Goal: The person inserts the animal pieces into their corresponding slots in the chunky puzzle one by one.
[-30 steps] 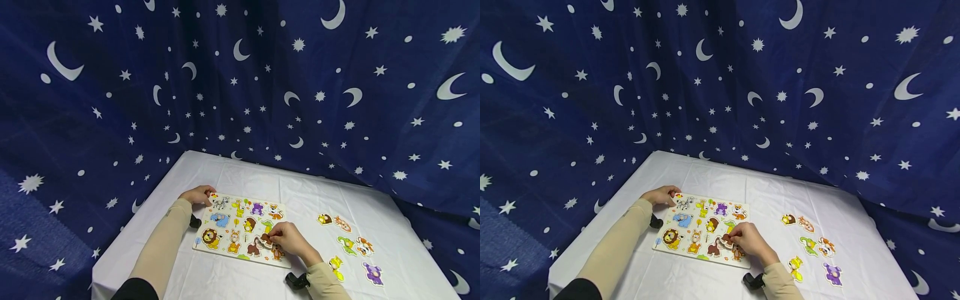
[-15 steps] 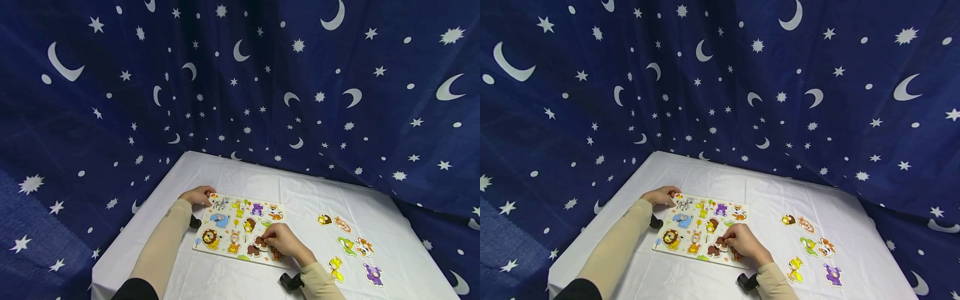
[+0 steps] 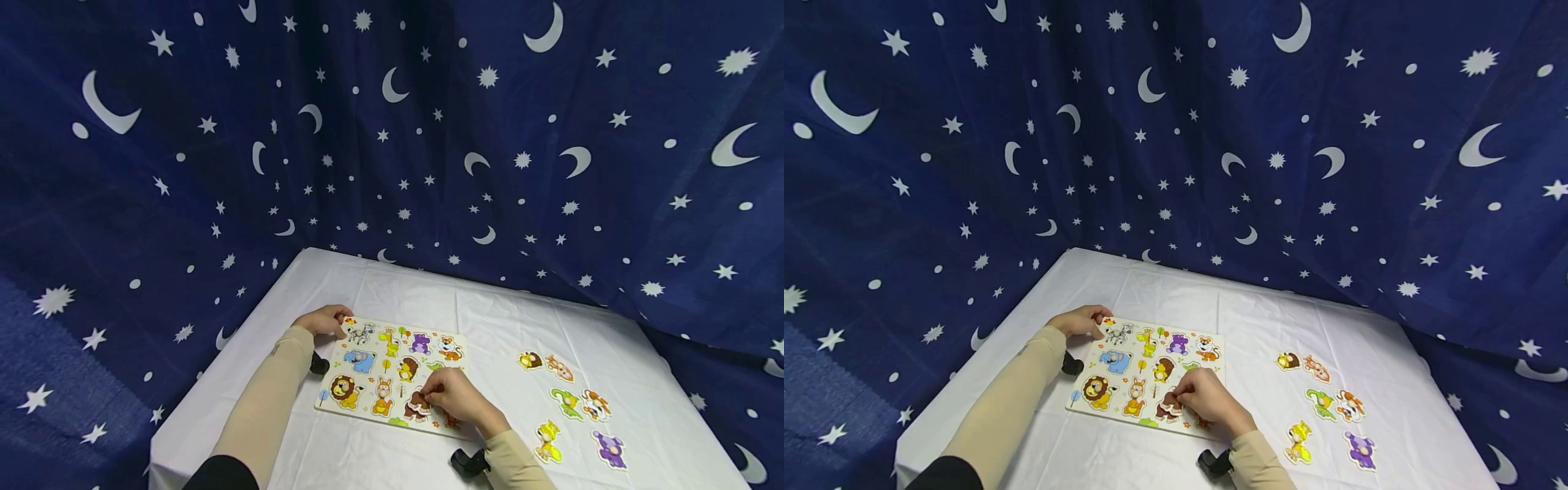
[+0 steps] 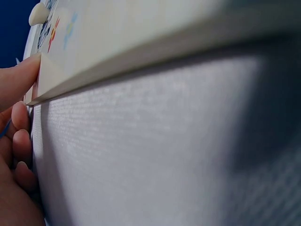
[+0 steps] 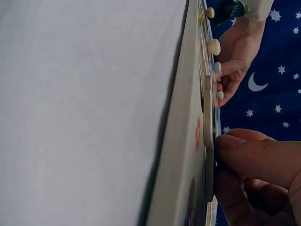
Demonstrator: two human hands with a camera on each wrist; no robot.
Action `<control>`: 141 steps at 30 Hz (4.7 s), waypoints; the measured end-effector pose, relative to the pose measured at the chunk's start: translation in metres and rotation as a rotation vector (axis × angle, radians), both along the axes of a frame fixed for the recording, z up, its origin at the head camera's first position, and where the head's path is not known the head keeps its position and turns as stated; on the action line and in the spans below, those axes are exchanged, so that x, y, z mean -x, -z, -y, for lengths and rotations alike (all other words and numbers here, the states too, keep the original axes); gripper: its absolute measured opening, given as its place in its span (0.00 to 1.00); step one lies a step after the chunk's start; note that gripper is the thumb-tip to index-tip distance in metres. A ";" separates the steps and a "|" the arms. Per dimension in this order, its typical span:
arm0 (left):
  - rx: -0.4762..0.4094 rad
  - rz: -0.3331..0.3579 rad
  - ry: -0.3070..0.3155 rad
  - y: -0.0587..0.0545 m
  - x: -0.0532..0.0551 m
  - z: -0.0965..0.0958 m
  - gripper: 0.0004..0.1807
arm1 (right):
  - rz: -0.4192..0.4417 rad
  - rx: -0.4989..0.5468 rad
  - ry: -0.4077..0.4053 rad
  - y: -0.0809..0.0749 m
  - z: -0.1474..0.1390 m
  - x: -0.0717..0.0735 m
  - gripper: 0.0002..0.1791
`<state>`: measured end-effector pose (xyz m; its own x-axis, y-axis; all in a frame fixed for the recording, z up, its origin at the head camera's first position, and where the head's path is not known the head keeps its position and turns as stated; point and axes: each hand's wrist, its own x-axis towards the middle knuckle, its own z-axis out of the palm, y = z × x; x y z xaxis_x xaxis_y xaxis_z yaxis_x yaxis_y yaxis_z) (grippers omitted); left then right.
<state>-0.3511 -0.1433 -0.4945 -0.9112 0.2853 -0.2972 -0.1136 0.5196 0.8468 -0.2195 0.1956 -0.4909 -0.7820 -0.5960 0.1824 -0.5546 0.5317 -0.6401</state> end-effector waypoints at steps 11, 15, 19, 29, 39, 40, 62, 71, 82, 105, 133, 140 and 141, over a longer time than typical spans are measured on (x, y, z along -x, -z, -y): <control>0.000 -0.006 0.019 -0.003 -0.001 0.001 0.28 | 0.022 0.015 -0.039 0.001 0.006 -0.001 0.08; 0.009 -0.002 0.005 -0.002 0.000 -0.001 0.29 | 0.042 0.015 -0.037 0.002 0.008 -0.002 0.08; 0.007 0.002 0.003 0.000 0.002 -0.001 0.30 | 0.037 0.011 -0.039 0.001 0.009 -0.003 0.08; 0.001 0.017 0.004 0.001 0.004 0.001 0.30 | 0.089 -0.004 -0.025 -0.001 0.012 -0.004 0.08; 0.005 0.021 -0.014 0.000 0.003 0.000 0.27 | 0.117 0.010 -0.029 -0.001 0.011 -0.004 0.07; 0.005 0.019 -0.011 0.000 0.003 0.000 0.27 | 0.119 0.012 -0.026 0.000 0.011 -0.005 0.07; 0.004 0.022 0.007 0.005 0.001 -0.003 0.28 | 0.115 -0.029 0.025 0.001 0.007 -0.013 0.05; 0.010 0.012 0.021 0.002 0.001 -0.002 0.28 | 0.049 -0.030 0.071 -0.008 -0.013 -0.009 0.07; -0.005 0.012 0.013 -0.002 0.002 0.000 0.29 | 0.101 -0.038 0.218 -0.020 -0.056 -0.015 0.06; 0.012 -0.003 0.045 0.001 0.007 0.000 0.29 | 0.149 -0.175 0.472 -0.027 -0.160 -0.058 0.16; -0.010 0.041 0.030 0.000 0.007 0.000 0.30 | 0.273 0.065 0.020 -0.013 -0.194 -0.051 0.08; 0.001 0.022 0.034 0.000 0.008 0.000 0.31 | 0.285 0.048 0.029 -0.012 -0.196 -0.050 0.07; -0.002 0.027 0.029 -0.001 0.008 0.000 0.31 | 0.298 0.044 0.038 -0.012 -0.196 -0.050 0.06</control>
<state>-0.3594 -0.1433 -0.4939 -0.8944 0.3116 -0.3210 -0.1215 0.5213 0.8447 -0.1696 0.3915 -0.4788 -0.8266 -0.5618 -0.0337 -0.3188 0.5168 -0.7945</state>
